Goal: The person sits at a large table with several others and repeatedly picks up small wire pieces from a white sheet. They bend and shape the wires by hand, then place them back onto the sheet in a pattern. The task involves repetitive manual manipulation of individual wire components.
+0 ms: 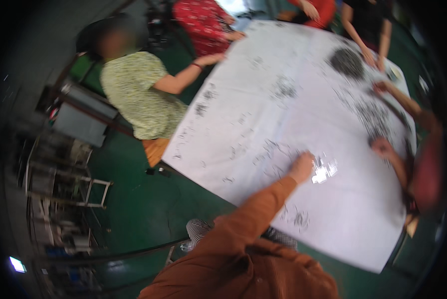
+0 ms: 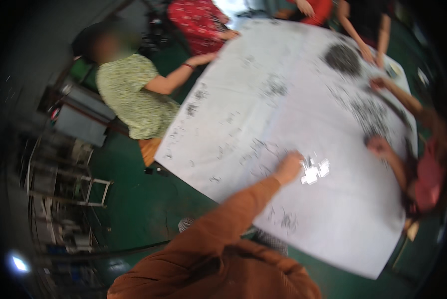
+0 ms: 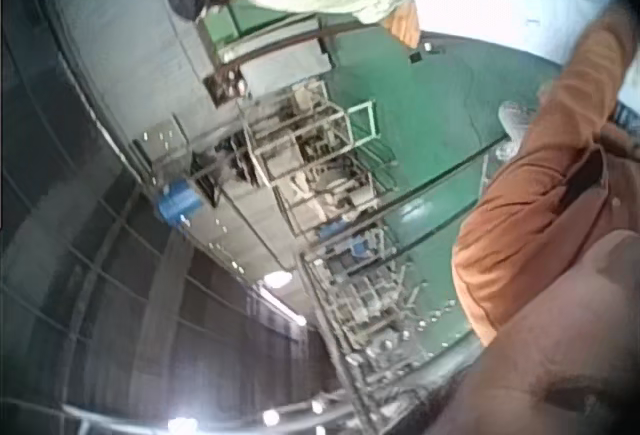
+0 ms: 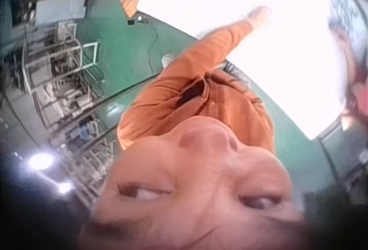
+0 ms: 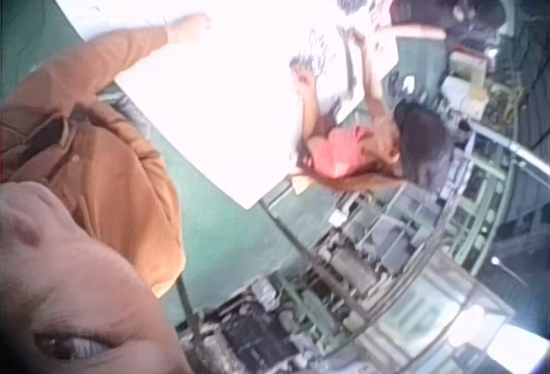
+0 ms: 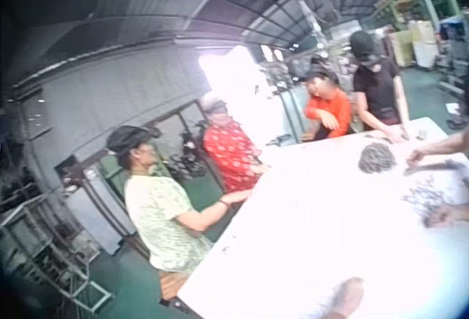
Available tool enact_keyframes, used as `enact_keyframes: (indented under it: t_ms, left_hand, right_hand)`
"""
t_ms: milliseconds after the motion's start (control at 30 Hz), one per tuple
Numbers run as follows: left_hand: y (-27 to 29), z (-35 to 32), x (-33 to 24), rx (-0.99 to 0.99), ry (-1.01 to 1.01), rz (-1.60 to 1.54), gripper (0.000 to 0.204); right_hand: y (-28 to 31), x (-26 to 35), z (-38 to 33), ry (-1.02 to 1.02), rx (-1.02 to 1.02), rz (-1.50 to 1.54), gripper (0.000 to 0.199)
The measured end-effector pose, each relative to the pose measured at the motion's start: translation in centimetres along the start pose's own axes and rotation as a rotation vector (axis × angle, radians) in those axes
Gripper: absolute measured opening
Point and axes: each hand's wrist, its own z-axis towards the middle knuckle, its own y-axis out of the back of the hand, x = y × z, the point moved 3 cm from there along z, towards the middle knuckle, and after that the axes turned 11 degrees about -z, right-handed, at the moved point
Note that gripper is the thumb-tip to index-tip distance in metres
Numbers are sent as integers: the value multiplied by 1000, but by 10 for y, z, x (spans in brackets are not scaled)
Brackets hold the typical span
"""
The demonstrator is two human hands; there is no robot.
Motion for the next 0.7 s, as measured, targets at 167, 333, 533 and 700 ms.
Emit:
enact_keyframes:
  t_ms: [167, 333, 533, 700]
  left_hand:
    - [-8, 9, -2, 20, 187, 0, 10]
    - [1, 6, -9, 37, 218, -106, 13]
    - [-11, 1, -18, 32, 244, -83, 19]
    - [10, -7, -22, 63, 160, -54, 22]
  right_hand:
    - [51, 28, 32, -22, -98, 82, 13]
    - [58, 34, 45, -14, -103, 144, 12]
    - [70, 29, 60, -22, -121, 152, 12]
    - [88, 34, 62, -52, -148, 172, 13]
